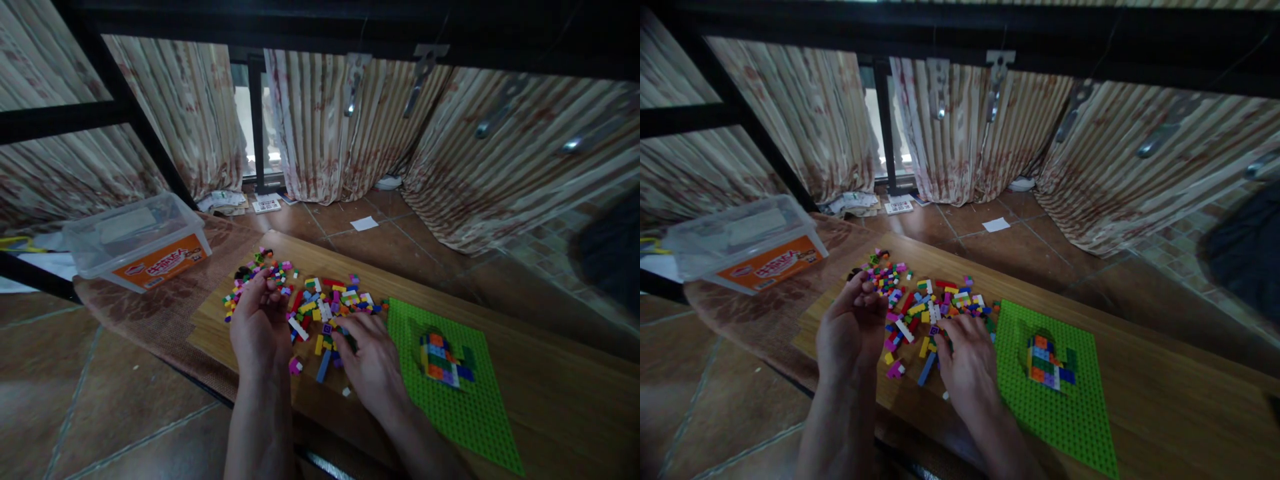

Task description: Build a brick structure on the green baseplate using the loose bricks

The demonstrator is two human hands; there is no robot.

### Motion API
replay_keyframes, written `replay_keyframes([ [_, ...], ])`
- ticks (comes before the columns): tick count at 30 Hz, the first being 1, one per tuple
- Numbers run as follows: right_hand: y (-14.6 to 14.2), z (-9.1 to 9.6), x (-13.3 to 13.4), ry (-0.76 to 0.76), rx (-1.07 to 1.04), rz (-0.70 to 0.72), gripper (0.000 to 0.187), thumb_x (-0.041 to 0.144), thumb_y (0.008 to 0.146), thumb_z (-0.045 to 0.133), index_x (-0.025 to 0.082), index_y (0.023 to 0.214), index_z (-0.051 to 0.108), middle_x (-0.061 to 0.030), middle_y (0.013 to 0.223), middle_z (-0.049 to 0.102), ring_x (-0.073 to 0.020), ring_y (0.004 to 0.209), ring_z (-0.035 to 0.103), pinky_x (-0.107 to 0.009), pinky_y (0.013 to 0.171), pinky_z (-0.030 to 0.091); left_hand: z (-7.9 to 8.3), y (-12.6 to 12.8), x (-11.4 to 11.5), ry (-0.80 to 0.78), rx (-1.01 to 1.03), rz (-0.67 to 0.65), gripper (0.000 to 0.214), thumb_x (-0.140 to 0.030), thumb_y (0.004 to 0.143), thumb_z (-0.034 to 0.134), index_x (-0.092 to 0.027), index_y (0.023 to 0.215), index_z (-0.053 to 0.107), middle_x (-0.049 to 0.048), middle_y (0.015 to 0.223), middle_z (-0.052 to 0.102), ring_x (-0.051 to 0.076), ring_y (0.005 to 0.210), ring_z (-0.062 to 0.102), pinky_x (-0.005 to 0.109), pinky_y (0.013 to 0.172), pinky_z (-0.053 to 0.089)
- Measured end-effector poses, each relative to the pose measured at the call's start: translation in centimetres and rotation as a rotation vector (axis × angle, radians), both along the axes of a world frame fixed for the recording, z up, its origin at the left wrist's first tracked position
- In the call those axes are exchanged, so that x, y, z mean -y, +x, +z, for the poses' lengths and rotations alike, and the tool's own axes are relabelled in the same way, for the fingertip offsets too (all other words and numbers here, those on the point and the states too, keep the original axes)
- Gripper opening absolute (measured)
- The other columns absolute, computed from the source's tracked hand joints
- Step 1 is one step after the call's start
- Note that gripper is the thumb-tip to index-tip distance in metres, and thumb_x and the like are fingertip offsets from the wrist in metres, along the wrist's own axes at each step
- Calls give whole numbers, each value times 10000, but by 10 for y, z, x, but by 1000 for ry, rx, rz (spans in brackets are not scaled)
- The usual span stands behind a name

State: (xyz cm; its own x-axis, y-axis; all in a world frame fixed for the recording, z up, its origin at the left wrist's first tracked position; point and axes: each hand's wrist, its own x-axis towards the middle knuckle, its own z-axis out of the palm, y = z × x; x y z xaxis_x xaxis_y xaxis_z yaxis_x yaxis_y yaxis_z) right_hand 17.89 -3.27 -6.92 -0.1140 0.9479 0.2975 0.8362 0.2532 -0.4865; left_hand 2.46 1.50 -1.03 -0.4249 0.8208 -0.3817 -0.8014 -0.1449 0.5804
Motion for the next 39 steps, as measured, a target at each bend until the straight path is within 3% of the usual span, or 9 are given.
replay_keyframes([
  [6, -23, -1, -15, -121, 216, 0, 128, 206, 817, 637, 237, 934, 679, -59, 921, 632, -256, 946, 517, -403, 852, 412, 3, -2, -1, -1, 26, -2, 75, -88, 744, 625, -101, 817, 634, -54, 603, 533, -4, 441, 438, 102, 479, 424],
  [14, -28, -1, -22, -127, 323, 30, 54, 190, 835, 640, 185, 888, 649, -67, 912, 645, -249, 926, 522, -389, 854, 413, 4, 0, -2, -14, -24, -60, 95, -94, 731, 624, -99, 822, 648, -55, 587, 529, 5, 437, 438, 114, 480, 436],
  [17, -30, -1, -21, -107, 306, 46, 49, 184, 853, 618, 185, 895, 645, -70, 902, 655, -245, 911, 540, -384, 839, 430, 2, 2, -3, -7, -58, -73, 90, -105, 685, 667, -103, 772, 644, -55, 589, 536, 3, 441, 436, 116, 495, 437],
  [20, -20, 6, -15, -84, 133, 27, 78, 176, 876, 584, 187, 915, 651, -60, 901, 666, -229, 922, 567, -362, 846, 452, -2, 8, -3, -5, -139, -104, 128, -146, 657, 704, -117, 774, 661, -41, 610, 577, 18, 484, 483, 115, 506, 431],
  [23, 5, 21, -2, -25, -173, -50, 184, 179, 921, 504, 208, 1025, 653, -51, 972, 673, -196, 931, 600, -335, 840, 476, -6, 26, 1, -2, -306, -281, 218, -210, 615, 773, -123, 797, 692, -2, 689, 647, 52, 565, 555, 137, 538, 441],
  [26, 39, 36, 15, 72, -440, -149, 219, 257, 943, 472, 237, 1042, 666, -48, 995, 678, -185, 929, 624, -331, 828, 494, -11, 58, 13, -12, -432, -601, 261, -283, 616, 801, -117, 795, 709, 30, 733, 676, 78, 579, 571, 179, 558, 450],
  [31, 78, 40, 36, 99, -693, -360, 200, 358, 917, 524, 243, 955, 683, -33, 946, 681, -181, 889, 629, -322, 792, 508, -22, 115, 38, -43, -245, -1030, 354, -432, 675, 770, -121, 828, 696, 63, 766, 687, 107, 602, 598, 211, 561, 443],
  [35, 88, 30, 44, 105, -784, -366, 205, 366, 912, 523, 232, 926, 678, -37, 929, 668, -178, 870, 630, -322, 770, 519, -25, 136, 50, -39, -72, -1178, 370, -450, 679, 777, -115, 807, 686, 62, 764, 676, 105, 627, 598, 212, 582, 443],
  [39, 98, 23, 48, 114, -768, -306, 192, 338, 921, 510, 233, 930, 670, -37, 943, 664, -179, 909, 628, -329, 810, 510, -26, 144, 52, -67, -6, -1190, 336, -376, 619, 838, -122, 779, 688, 24, 687, 636, 78, 599, 559, 192, 585, 425],
])
